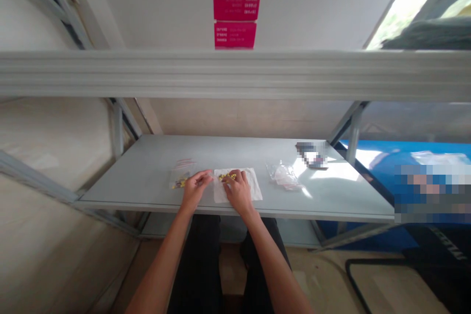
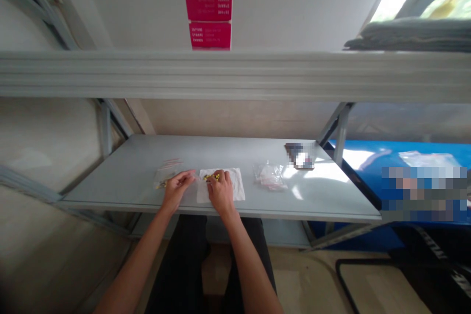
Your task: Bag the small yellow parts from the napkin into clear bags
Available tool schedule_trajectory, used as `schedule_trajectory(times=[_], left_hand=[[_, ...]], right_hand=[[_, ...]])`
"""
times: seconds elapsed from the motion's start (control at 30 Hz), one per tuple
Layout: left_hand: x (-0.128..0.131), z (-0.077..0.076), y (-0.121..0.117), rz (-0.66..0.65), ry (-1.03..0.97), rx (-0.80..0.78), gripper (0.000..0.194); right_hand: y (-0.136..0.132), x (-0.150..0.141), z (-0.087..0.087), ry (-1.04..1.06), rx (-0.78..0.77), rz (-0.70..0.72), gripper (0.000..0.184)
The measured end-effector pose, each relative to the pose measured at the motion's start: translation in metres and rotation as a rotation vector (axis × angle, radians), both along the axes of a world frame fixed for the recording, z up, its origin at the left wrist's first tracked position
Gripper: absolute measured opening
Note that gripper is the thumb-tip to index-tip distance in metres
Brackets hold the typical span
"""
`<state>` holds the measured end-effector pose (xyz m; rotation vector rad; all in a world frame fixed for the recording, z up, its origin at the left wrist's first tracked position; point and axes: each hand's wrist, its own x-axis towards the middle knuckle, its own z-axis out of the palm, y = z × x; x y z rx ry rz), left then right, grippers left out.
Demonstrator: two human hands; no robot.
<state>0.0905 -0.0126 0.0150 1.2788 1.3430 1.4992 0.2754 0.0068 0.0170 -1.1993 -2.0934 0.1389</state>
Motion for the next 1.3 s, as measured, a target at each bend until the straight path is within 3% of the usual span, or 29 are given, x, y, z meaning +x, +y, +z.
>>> schedule_trajectory(times=[0.5, 0.77, 0.93, 1.03, 1.3], left_hand=[[0.003, 0.003, 0.001, -0.031, 0.263, 0.001, 0.036], [0.001, 0.003, 0.002, -0.039, 0.219, -0.008, 0.039], [0.0, 0.0, 0.002, 0.056, 0.069, 0.001, 0.048], [-0.001, -0.003, 0.002, 0.09, -0.035, 0.005, 0.055], [-0.001, -0.004, 0.003, 0.056, 0.051, 0.002, 0.053]], right_hand=[[0.001, 0.0, -0.004, -0.023, -0.033, 0.005, 0.008], [-0.002, 0.002, 0.002, 0.052, -0.022, -0.001, 0.013], [-0.006, 0.002, 0.007, -0.025, 0.031, 0.117, 0.025], [-0.006, 0.001, 0.007, -0.076, 0.042, 0.159, 0.018], [-0.004, -0.001, 0.002, -0.103, 0.05, 0.158, 0.009]])
